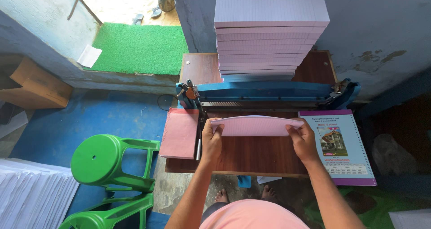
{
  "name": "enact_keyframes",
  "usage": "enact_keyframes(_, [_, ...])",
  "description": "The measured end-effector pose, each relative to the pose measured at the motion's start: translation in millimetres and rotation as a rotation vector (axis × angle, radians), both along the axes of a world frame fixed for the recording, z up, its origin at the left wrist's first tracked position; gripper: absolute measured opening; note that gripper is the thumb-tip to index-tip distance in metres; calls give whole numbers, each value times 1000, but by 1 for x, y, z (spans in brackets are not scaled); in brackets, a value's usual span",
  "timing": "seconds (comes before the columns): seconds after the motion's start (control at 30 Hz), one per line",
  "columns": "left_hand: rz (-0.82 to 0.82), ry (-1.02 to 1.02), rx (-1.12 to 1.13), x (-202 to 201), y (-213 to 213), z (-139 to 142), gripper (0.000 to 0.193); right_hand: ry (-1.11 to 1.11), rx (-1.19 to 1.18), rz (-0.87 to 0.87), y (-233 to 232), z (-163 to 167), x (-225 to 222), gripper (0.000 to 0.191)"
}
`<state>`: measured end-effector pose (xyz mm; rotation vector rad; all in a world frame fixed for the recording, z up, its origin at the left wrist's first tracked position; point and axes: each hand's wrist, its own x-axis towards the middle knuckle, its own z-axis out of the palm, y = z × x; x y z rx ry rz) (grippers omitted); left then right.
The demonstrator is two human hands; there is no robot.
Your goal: The person inserts a stack of lined pages into a pink notebook cover, aligns the pages, and uses a manual binding machine to staple the spine. The person repeats this process for multiple notebooks, stacking the finished units on the table.
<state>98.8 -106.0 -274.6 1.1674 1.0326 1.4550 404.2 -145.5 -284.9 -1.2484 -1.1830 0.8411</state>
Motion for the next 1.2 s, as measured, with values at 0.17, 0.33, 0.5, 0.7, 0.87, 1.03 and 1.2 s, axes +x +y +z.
enact_keyframes(0.17, [72,7,9,7,-2,7,9,-99,32,-91,1,7,-8,24])
enact_keyframes(0.33, [60,-33,-19,8,-2,12,15,14,63,-13,4,2,-8,30])
enact_keyframes(0.5, [41,37,-33,6,0,4,20,30,-11,-1,7,-13,-4,32])
enact_keyframes(0.7, [43,94,-23,6,5,-9,14,174,46,57,13,-21,-4,35])
enact_keyframes(0.87, [16,28,-58,2,4,-11,10,126,4,28,15,-25,-1,37])
enact_keyframes(1.03, [-4,29,-64,-7,4,-14,10,69,-57,-10,16,-21,-1,36])
enact_keyframes(1.2, [-50,-57,-53,-9,10,-21,12,-187,-7,3,15,38,6,38])
